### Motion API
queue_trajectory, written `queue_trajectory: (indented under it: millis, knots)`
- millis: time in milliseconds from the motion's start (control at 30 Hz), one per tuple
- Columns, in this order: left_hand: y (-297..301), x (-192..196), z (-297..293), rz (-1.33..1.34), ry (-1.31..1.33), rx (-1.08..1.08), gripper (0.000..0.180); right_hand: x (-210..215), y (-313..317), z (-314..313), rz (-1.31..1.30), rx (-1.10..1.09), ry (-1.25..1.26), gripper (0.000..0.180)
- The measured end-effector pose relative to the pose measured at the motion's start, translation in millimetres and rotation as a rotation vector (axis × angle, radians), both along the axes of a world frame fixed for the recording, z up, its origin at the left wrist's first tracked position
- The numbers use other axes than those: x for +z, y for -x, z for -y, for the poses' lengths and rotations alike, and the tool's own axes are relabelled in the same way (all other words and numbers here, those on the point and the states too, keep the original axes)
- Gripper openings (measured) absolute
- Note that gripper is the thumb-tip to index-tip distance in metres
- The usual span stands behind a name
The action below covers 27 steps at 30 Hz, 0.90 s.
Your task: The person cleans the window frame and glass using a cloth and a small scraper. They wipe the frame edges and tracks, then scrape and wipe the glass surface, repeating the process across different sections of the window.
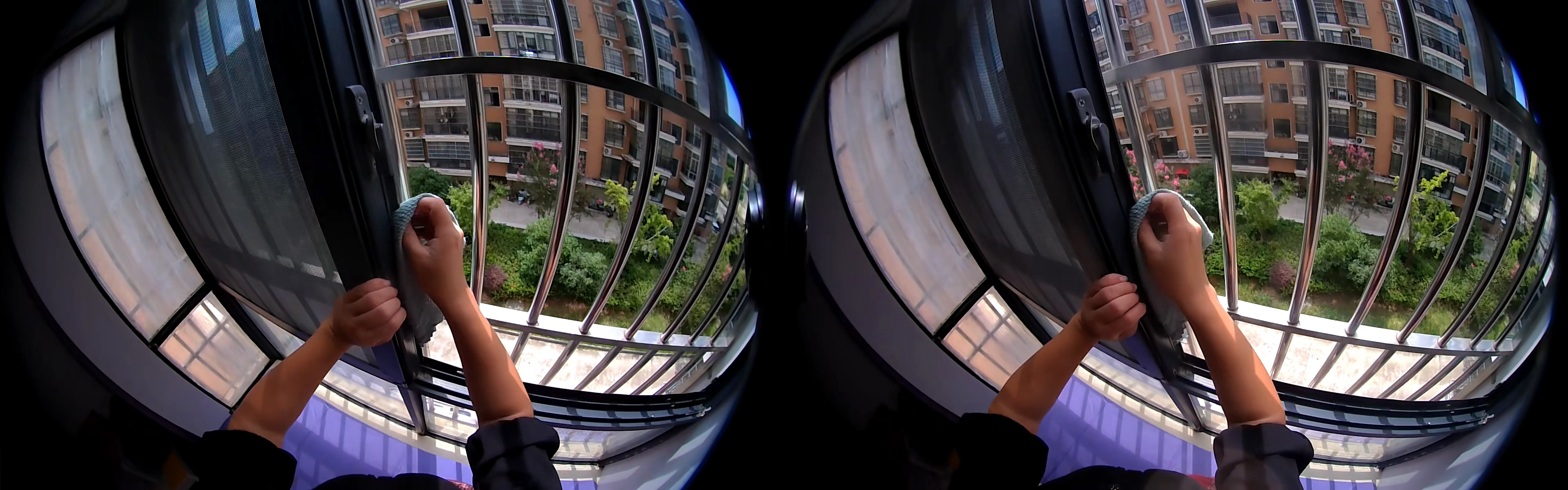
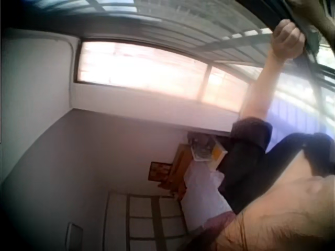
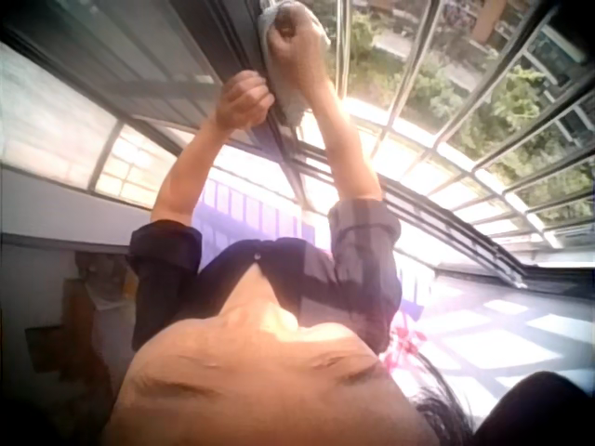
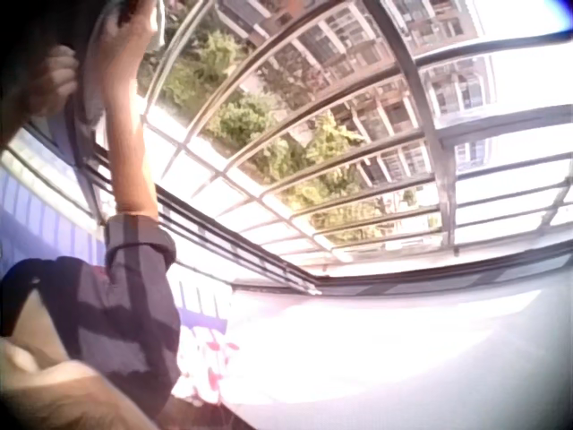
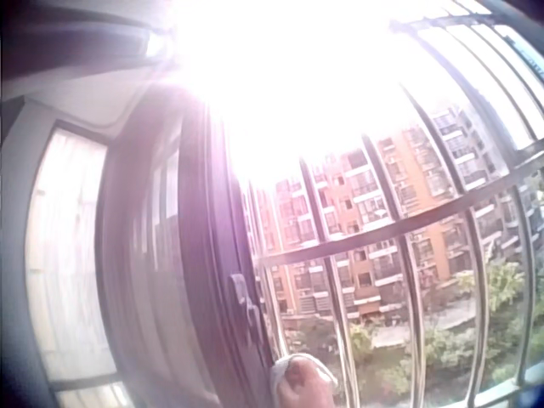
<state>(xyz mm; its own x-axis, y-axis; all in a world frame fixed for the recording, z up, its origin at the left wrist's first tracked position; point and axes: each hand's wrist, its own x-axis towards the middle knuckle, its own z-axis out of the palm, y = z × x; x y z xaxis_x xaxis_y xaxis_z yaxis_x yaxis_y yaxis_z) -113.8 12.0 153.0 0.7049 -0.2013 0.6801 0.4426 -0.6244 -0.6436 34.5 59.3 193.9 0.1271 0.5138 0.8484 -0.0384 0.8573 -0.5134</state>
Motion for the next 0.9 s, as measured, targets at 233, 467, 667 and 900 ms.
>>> queue_trajectory:
  millis: [233,467,667,900]
  knots:
    - [-10,-1,-3,0.034,0.002,-0.002,0.006,103,-13,-18,-0.002,0.151,-0.135,0.019]
    - [-11,3,2,0.072,0.036,-0.031,0.007,-56,-20,-11,0.192,0.144,0.073,0.016]
    - [-10,-2,1,0.072,0.03,0.004,0.006,40,-12,-7,0.005,0.142,0.001,0.017]
    - [-8,0,3,0.087,0.037,-0.037,0.009,84,-6,-23,-0.053,0.224,-0.07,0.013]
